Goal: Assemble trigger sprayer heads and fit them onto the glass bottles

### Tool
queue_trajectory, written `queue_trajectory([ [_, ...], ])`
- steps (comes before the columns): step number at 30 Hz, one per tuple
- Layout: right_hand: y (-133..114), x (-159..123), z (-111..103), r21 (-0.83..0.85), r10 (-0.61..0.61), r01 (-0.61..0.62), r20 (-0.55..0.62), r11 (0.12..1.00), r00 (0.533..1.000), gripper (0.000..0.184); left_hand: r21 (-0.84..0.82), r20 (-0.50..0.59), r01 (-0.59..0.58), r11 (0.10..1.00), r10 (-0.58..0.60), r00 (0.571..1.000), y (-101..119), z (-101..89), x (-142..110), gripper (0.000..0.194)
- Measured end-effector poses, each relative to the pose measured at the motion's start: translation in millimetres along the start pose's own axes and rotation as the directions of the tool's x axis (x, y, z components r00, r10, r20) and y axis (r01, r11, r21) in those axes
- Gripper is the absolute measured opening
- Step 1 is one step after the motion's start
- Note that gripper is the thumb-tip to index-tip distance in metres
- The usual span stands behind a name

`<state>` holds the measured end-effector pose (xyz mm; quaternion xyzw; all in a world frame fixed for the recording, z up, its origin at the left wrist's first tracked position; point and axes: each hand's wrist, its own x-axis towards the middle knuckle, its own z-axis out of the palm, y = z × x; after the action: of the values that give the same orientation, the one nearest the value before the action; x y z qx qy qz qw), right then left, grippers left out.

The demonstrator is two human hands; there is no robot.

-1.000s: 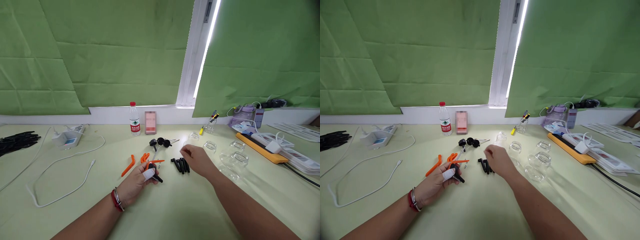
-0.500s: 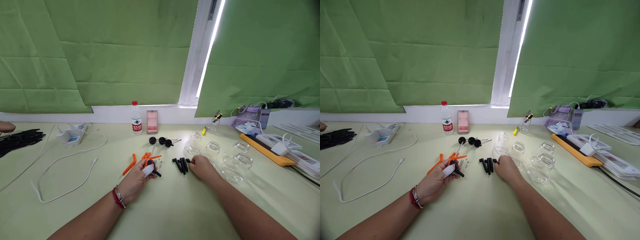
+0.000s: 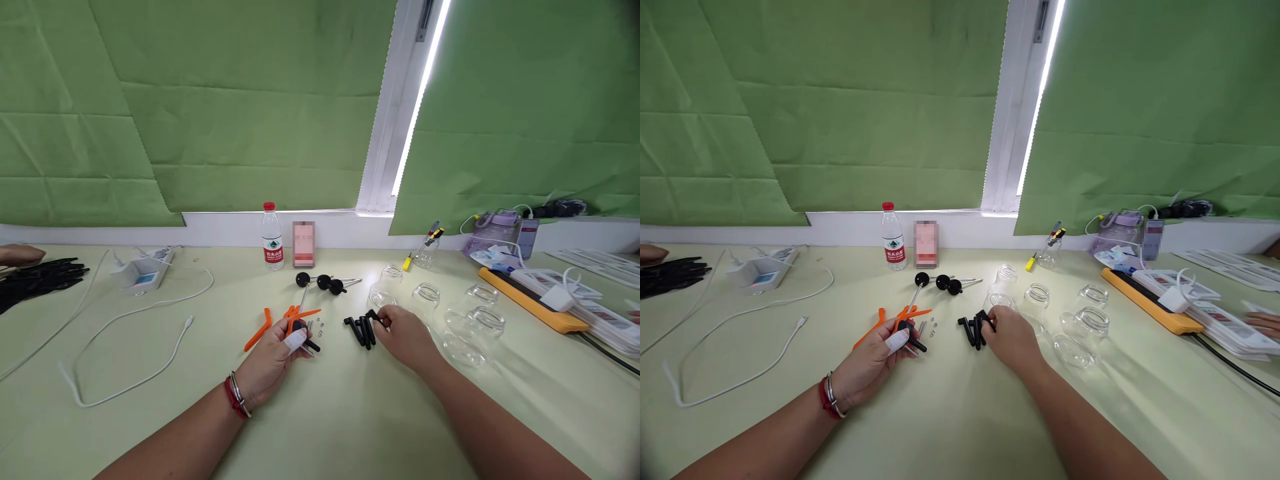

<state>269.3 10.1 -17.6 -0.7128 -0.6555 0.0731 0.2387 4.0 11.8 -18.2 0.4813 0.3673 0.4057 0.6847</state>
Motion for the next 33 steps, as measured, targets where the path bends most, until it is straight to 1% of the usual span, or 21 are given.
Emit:
queue_trajectory([
  [3,-16.9,-12.7,-0.6,0.072,-0.158,0.156,0.014,0.985,0.987,0.01,0.011,-0.004,-0.022,1.0,0.022,1.0,0.4,0.1,-0.5,0.024],
  [5,-27.9,-21.8,2.7,0.131,-0.269,0.259,0.06,0.957,0.961,0.009,-0.003,-0.004,-0.044,0.999,0.044,0.999,0.6,0.0,-0.9,0.027],
  [6,-32.7,-26.0,5.3,0.162,-0.309,0.292,0.095,0.943,0.946,0.008,-0.013,-0.004,-0.053,0.998,0.053,0.999,0.8,0.1,-1.2,0.027],
  [8,-40.2,-33.0,11.0,0.217,-0.354,0.316,0.164,0.924,0.921,0.009,-0.031,-0.003,-0.065,0.997,0.065,0.998,1.2,0.5,-1.8,0.028],
  [10,-45.0,-37.6,16.2,0.253,-0.369,0.313,0.213,0.915,0.905,0.009,-0.035,0.006,-0.067,0.997,0.068,0.998,1.7,1.4,-2.4,0.028],
  [12,-47.6,-40.0,19.7,0.276,-0.376,0.311,0.231,0.91,0.897,0.01,-0.031,0.025,-0.062,0.998,0.063,0.998,2.1,2.3,-2.9,0.027],
  [15,-49.5,-41.2,22.0,0.303,-0.378,0.302,0.232,0.904,0.896,0.011,-0.031,0.045,-0.049,0.998,0.05,0.998,2.0,2.8,-3.1,0.026],
  [19,-51.8,-41.9,22.6,0.341,-0.365,0.275,0.237,0.899,0.9,0.014,-0.044,0.047,-0.041,0.998,0.043,0.998,1.6,2.7,-3.5,0.025],
  [25,-55.0,-43.6,20.9,0.404,-0.441,0.326,0.234,0.855,0.867,0.024,-0.027,0.102,-0.044,0.999,0.047,0.994,2.5,5.8,-6.3,0.026],
  [27,-55.1,-43.6,20.5,0.418,-0.454,0.334,0.228,0.845,0.861,0.025,0.011,0.103,-0.063,0.998,0.061,0.993,3.8,6.4,-7.3,0.026],
  [30,-53.4,-42.8,21.3,0.415,-0.452,0.342,0.205,0.843,0.868,0.024,0.132,0.096,-0.086,0.988,0.073,0.993,5.9,5.6,-8.3,0.029],
  [33,-50.2,-42.0,23.5,0.404,-0.451,0.35,0.186,0.845,0.873,0.023,0.256,0.081,-0.069,0.964,0.05,0.995,7.3,3.6,-8.8,0.033],
])
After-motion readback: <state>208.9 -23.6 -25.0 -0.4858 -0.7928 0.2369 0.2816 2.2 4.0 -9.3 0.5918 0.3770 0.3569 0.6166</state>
